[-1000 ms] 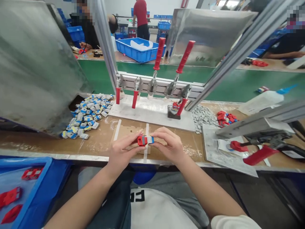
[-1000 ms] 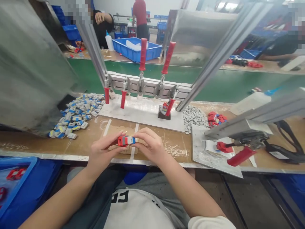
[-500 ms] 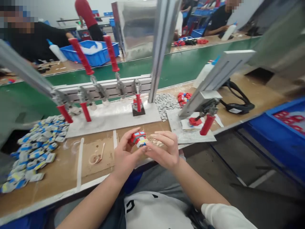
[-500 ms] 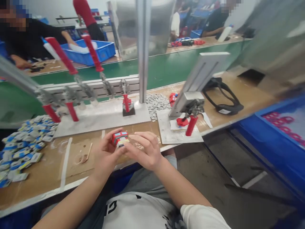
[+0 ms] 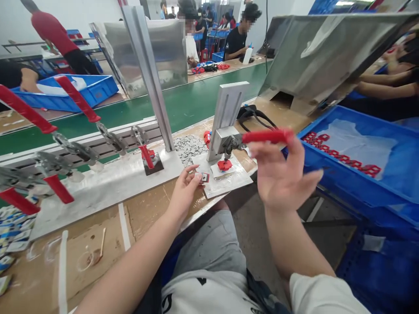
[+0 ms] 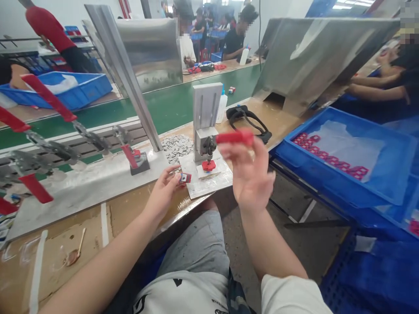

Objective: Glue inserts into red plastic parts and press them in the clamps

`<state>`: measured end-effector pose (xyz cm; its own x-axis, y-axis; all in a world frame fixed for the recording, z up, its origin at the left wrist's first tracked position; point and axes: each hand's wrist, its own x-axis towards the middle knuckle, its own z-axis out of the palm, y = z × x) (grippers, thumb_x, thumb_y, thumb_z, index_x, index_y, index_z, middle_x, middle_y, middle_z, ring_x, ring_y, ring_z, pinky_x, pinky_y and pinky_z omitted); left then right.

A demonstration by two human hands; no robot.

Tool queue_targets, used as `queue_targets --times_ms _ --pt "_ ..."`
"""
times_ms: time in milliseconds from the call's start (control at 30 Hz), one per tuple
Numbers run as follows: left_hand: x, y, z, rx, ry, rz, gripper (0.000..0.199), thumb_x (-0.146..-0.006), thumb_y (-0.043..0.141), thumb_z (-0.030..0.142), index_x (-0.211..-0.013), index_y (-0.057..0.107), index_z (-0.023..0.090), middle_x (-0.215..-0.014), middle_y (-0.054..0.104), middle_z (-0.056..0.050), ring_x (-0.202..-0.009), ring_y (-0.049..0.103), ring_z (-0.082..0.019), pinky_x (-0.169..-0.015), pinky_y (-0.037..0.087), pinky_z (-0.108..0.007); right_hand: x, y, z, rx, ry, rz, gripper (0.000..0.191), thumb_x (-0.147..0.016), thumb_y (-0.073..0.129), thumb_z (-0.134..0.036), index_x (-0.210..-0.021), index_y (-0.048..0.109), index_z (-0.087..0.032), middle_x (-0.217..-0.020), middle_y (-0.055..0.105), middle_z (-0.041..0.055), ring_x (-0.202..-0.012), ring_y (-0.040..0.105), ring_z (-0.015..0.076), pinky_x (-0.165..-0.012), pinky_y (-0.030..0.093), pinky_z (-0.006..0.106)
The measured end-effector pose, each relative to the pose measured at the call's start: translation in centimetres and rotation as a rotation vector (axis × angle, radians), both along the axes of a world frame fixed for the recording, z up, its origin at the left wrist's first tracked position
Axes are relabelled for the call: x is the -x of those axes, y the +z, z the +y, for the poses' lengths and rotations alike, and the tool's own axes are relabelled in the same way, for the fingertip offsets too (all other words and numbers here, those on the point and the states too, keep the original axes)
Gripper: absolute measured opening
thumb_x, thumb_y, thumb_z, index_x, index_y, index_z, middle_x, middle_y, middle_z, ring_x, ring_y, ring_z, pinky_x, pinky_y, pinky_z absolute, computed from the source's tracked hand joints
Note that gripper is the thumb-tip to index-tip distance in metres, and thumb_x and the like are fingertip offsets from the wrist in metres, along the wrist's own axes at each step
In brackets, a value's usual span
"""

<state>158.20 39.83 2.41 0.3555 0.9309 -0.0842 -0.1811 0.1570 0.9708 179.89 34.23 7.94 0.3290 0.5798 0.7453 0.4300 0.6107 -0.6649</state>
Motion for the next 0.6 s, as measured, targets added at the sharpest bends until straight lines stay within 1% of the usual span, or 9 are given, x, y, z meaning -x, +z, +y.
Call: queue_targets --times_ms 67,100,133,200,267,367,400,467,600 --pt "-1.0 0.0 0.1 0.043 -0.007 -0.03 0.054 -0.089 0.078 0.06 -0.128 0.067 0.024 -0.102 0.076 -0.005 -0.092 0.073 -0.018 -0.08 0.063 -0.03 -1.6 2.0 2.0 0.003 0.105 -0.048 0.064 -0.107 0.028 -0.074 -0.161 0.036 -0.04 -0.146 0.065 0.0113 -0.14 0.063 0.0314 -0.111 0.056 0.053" --pt "-1.4 0.1 0.2 0.064 -0.005 -0.043 0.052 -0.09 0.078 0.061 -0.124 0.069 0.023 -0.099 0.074 -0.004 -0.088 0.072 -0.017 -0.075 0.063 -0.028 -2.3 2.2 3.1 0.004 0.145 -0.048 0.065 -0.105 0.041 -0.073 -0.161 0.037 -0.04 -0.153 0.062 0.0091 -0.146 0.059 0.0306 -0.115 0.053 0.052" --pt "-1.8 0.1 0.2 0.084 -0.001 -0.053 0.052 -0.089 0.078 0.063 -0.122 0.071 0.023 -0.097 0.073 -0.004 -0.084 0.07 -0.016 -0.071 0.062 -0.026 -3.0 1.6 4.1 0.001 0.157 -0.015 0.066 -0.103 0.054 -0.069 -0.16 0.039 -0.038 -0.157 0.06 0.0085 -0.148 0.056 0.0298 -0.119 0.05 0.051" --pt "-2.3 0.4 0.4 0.116 0.003 -0.056 0.054 -0.089 0.078 0.065 -0.119 0.072 0.021 -0.094 0.071 -0.005 -0.079 0.067 -0.015 -0.065 0.059 -0.024 -3.6 -1.2 5.3 0.043 0.08 0.1 0.066 -0.098 0.069 -0.058 -0.154 0.048 -0.031 -0.15 0.064 0.0114 -0.142 0.06 0.0289 -0.12 0.049 0.051" --pt "-2.6 0.6 0.8 0.132 -0.014 -0.044 0.058 -0.087 0.078 0.067 -0.12 0.073 0.021 -0.095 0.071 -0.006 -0.081 0.066 -0.016 -0.064 0.06 -0.025 -3.4 -5.2 5.5 0.203 -0.028 0.132 0.064 -0.092 0.077 -0.056 -0.144 0.056 -0.025 -0.132 0.071 0.0133 -0.126 0.068 0.0298 -0.113 0.052 0.054" --pt "-2.9 0.9 1.4 0.079 -0.079 0.014 0.061 -0.081 0.088 0.057 -0.128 0.071 0.021 -0.105 0.071 -0.006 -0.09 0.068 -0.019 -0.068 0.062 -0.027 -2.7 -10.0 5.2 0.446 0.017 0.005 0.062 -0.083 0.085 -0.056 -0.132 0.065 -0.023 -0.122 0.074 0.0127 -0.113 0.072 0.032 -0.106 0.056 0.053" --pt "-2.9 0.9 1.7 0.041 -0.097 0.046 0.063 -0.078 0.092 0.05 -0.129 0.07 0.022 -0.106 0.071 -0.006 -0.09 0.067 -0.018 -0.069 0.061 -0.027 -2.5 -10.9 5.2 0.475 0.057 -0.04 0.057 -0.083 0.085 -0.055 -0.128 0.068 -0.024 -0.12 0.075 0.0121 -0.112 0.072 0.0322 -0.104 0.057 0.052" --pt "-3.0 0.9 2.2 -0.042 -0.102 0.118 0.063 -0.074 0.094 0.04 -0.13 0.07 0.022 -0.102 0.071 -0.003 -0.083 0.066 -0.015 -0.07 0.06 -0.027 -2.4 -11.6 5.3 0.475 0.101 -0.11 0.045 -0.087 0.082 -0.052 -0.12 0.071 -0.024 -0.115 0.076 0.0109 -0.11 0.073 0.032 -0.103 0.058 0.05" --pt "-3.4 0.6 2.9 -0.101 -0.081 0.171 0.062 -0.072 0.092 0.034 -0.127 0.069 0.019 -0.098 0.07 -0.003 -0.081 0.067 -0.015 -0.072 0.06 -0.028 -2.5 -11.3 5.9 0.426 0.059 -0.161 0.032 -0.09 0.078 -0.045 -0.113 0.072 -0.024 -0.11 0.076 0.0107 -0.107 0.073 0.0327 -0.099 0.059 0.051"
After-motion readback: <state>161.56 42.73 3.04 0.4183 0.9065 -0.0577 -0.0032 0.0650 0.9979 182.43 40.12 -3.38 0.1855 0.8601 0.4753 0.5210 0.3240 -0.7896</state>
